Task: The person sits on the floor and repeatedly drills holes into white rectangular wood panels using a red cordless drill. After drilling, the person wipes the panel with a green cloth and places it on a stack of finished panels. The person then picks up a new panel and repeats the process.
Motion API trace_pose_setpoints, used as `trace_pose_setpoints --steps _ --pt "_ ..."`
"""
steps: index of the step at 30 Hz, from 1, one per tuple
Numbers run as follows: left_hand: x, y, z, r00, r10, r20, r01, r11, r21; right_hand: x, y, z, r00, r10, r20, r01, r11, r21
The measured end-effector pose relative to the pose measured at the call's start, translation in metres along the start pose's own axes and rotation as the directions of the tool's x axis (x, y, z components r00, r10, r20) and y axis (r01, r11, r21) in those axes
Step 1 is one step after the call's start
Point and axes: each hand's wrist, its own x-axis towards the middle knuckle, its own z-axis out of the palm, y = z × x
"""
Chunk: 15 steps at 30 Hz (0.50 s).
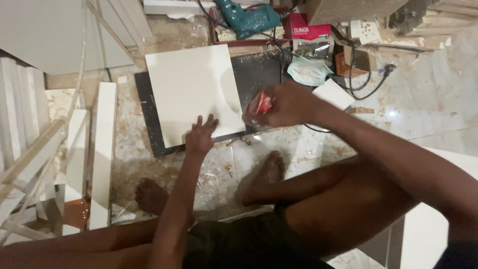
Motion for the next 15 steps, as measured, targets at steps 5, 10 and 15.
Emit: trace_pose_setpoints --steps 5,10,15 --pt "-0.009 0.025 -0.02 0.992 0.014 -0.125 -0.012 1.0 0.014 -0.066 -0.043 -0.064 0.999 0.03 -0.02 -0.031 0.998 -0.058" --pt "-0.008 0.119 0.015 0.975 0.098 -0.198 -0.089 0.995 0.054 -0.028 -0.014 -0.045 0.987 -0.026 -0.157 -0.005 0.982 -0.189" --pt "-0.03 0.149 0.037 0.864 0.497 -0.073 -0.457 0.718 -0.525 -0.01 -0.032 -0.044 0.963 -0.158 -0.219 0.123 0.978 -0.168"
